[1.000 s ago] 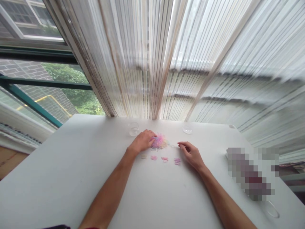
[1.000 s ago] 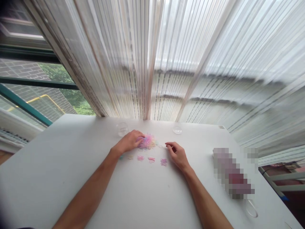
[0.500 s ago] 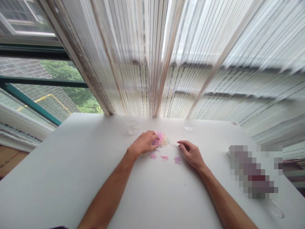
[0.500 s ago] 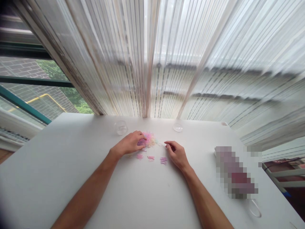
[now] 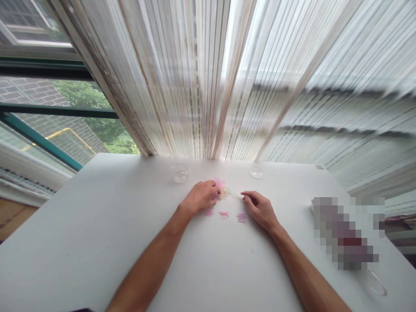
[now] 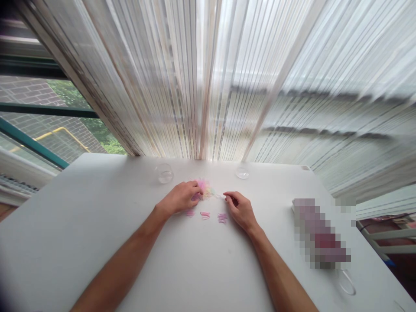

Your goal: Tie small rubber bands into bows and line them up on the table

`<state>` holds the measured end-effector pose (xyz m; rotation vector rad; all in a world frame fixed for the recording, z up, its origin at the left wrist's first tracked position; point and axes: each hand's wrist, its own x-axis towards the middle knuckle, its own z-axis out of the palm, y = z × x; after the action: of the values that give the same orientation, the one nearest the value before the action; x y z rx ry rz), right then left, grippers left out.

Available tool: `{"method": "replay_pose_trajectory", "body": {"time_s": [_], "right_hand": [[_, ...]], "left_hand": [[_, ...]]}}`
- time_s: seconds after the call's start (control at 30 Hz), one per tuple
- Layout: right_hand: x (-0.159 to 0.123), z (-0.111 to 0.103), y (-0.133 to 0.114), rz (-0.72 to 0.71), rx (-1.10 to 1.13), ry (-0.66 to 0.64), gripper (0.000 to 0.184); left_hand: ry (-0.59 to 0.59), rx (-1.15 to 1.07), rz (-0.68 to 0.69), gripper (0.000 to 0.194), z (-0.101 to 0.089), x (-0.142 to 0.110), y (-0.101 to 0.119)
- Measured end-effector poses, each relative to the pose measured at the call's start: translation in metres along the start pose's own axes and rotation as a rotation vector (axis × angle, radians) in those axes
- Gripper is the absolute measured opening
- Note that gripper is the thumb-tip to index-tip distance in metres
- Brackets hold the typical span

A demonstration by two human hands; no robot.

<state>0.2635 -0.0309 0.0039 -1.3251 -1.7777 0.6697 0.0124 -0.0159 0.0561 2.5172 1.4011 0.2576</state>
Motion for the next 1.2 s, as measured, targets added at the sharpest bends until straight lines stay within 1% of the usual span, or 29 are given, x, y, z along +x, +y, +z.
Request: {"method": "replay_pose_trajectory", "body": {"time_s": [0.13,0.37,0.53,0.77,0.87,1.03,1.2], "right_hand": [[0.000,0.000,-0.001,-0.004,-0.006,0.000,0.027],[0.000,0.000,-0.003,-0.008,-0.012,-0.001,0.027],[0.001,0.000,-0.003,-0.003,-0.015,-0.004,0.028],[0.000,0.000,-0.003,-0.007,-0.019,0.002,0.027],[0.000,0.001,-0.003,-0.009,-0.020,0.005,0.028],[0.000,0.001,-0.002,-0.012,-0.025,0.001,0.027],[0.000,0.000,-0.002,-0.019,-0.025,-0.003,0.027]], "left_hand": [[0.031,0.007,0.017,0.018,0.000,0.002,-0.003],[0.116,-0.040,0.026,0.013,-0.008,0.001,-0.011],[0.165,-0.102,0.005,0.014,-0.011,0.000,-0.020],[0.193,-0.195,-0.051,0.015,-0.019,-0.005,-0.026],[0.187,-0.255,-0.079,0.016,-0.023,-0.007,-0.026],[0.133,-0.281,-0.091,0.018,-0.030,-0.011,-0.025],[0.123,-0.348,-0.090,0.019,-0.030,-0.011,-0.026]]}}
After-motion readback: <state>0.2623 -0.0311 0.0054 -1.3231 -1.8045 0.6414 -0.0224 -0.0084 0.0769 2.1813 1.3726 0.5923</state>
